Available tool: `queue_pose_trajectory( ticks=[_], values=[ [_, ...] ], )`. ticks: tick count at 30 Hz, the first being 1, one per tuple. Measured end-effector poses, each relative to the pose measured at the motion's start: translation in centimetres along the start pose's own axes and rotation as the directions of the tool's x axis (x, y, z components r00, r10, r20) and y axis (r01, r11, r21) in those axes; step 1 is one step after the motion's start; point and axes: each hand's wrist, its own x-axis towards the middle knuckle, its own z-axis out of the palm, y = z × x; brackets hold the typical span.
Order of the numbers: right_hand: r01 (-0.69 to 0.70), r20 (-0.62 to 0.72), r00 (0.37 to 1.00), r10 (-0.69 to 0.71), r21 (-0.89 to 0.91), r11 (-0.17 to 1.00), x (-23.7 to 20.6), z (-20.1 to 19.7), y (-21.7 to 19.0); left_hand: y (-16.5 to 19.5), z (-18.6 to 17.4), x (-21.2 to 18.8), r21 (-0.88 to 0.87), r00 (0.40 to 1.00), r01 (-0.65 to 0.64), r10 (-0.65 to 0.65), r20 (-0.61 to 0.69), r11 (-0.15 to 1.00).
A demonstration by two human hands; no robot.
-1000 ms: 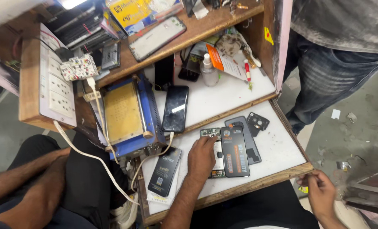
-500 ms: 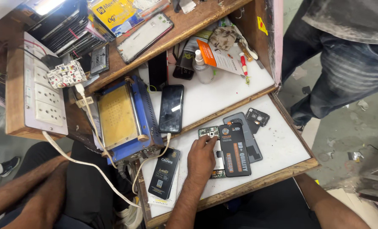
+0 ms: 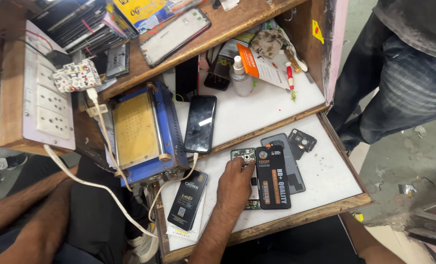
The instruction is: The person works on a disassembled smartphone at a cluttered workbench. They handle the phone chassis, a new battery, and a back cover, moving items aside and connecting a charging cable to the phone. The person also picks up and examines a battery package and a separate back cover before placing them back on the table.
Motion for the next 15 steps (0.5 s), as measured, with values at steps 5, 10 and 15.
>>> queue_pose_trajectory(
  ticks=[5, 10, 15],
  values=[
    [0.017, 0.004, 1.0, -0.016, -0.027, 1.0, 1.9, 1.6, 2.1, -0.4, 0.3, 0.0, -0.009, 1.0, 0.006, -0.006, 0.021, 1.0],
    [0.017, 0.01, 1.0, -0.016, -0.051, 0.999, 3.0, 2.3, 3.2, -0.6, 0.6, -0.2, -0.003, 0.999, 0.018, -0.018, -0.026, 1.0],
    [0.028, 0.008, 1.0, -0.027, -0.088, 0.996, 3.3, 2.9, 3.1, -1.2, 0.6, -0.1, -0.116, 0.981, 0.046, -0.067, -0.184, 0.992]
  ],
)
